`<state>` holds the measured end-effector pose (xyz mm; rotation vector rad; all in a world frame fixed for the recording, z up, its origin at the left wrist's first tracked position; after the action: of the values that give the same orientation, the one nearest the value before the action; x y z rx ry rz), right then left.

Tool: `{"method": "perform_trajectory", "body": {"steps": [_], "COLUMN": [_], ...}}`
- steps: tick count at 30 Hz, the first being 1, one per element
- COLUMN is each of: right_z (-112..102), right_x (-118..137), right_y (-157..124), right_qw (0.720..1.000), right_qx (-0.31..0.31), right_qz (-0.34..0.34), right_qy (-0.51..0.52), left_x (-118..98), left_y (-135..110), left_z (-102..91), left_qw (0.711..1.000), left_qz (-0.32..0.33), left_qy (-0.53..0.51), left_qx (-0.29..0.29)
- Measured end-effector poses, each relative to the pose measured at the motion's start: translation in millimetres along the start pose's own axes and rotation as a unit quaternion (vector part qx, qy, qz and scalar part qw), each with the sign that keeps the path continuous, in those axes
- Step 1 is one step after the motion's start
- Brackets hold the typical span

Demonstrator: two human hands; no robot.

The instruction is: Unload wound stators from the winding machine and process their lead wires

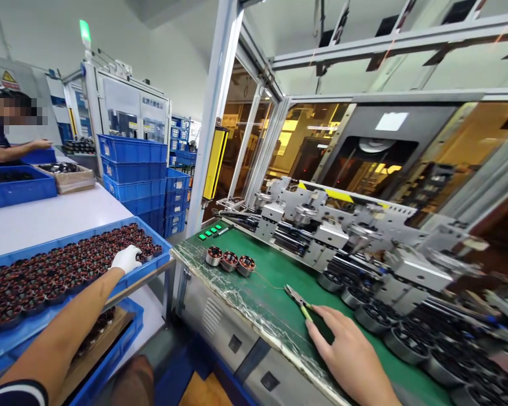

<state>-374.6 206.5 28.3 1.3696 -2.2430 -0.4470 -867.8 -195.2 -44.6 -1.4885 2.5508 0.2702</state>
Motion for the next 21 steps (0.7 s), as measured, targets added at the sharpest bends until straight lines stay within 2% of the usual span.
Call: {"method": "perform_trajectory", "body": {"steps": [2,4,6,8,9,11,13,14,15,17,19,21], "right_z": [-2,-5,-8,-11,-11,-11,-10,-9,-9,-12,-23,-46], "right_x": [5,11,16,19,20,22,24,23,22,20,21,35], "right_y": [1,2,3,4,4,3,2,2,2,3,3,-3], "right_qw": [1.0,1.0,1.0,0.999,0.999,0.999,0.999,1.0,1.0,1.0,1.0,0.995], "right_qx": [0.001,0.006,0.012,0.013,0.014,0.015,0.017,0.016,0.013,0.002,-0.023,-0.092], "right_qz": [0.009,0.018,0.022,0.027,0.03,0.032,0.026,0.021,0.017,0.007,0.006,0.008], "right_qy": [0.003,0.009,0.013,0.011,0.009,0.007,0.008,0.009,0.011,0.016,0.02,0.027], "left_x": [-11,-35,-77,-138,-174,-243,-294,-309,-318,-318,-302,-282], "left_y": [-9,-19,-31,-42,-48,-59,-67,-70,-73,-87,-117,-160], "left_z": [-23.7,-60.2,-98.6,-122.8,-126.1,-120.5,-109.9,-106.0,-104.5,-108.9,-116.6,-117.2], "left_qw": [1.0,0.997,0.988,0.973,0.964,0.94,0.918,0.912,0.911,0.914,0.916,0.913], "left_qz": [0.007,0.024,0.071,0.158,0.214,0.318,0.38,0.392,0.395,0.383,0.369,0.358], "left_qy": [-0.009,-0.026,-0.052,-0.081,-0.093,-0.106,-0.113,-0.116,-0.119,-0.133,-0.155,-0.183], "left_qx": [-0.025,-0.075,-0.13,-0.145,-0.127,-0.066,-0.01,0.007,0.014,-0.006,-0.042,-0.064]}}
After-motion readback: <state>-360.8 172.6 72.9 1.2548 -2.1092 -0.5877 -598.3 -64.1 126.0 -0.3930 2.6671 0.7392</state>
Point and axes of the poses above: each hand's wrist, its own y-axis towards the middle knuckle, its own z-axis out of the palm, x = y × z, the point moved 10 cm from there along y, towards the middle knuckle, and after that the axes turned 2 degrees about x, right-handed, at the moved point
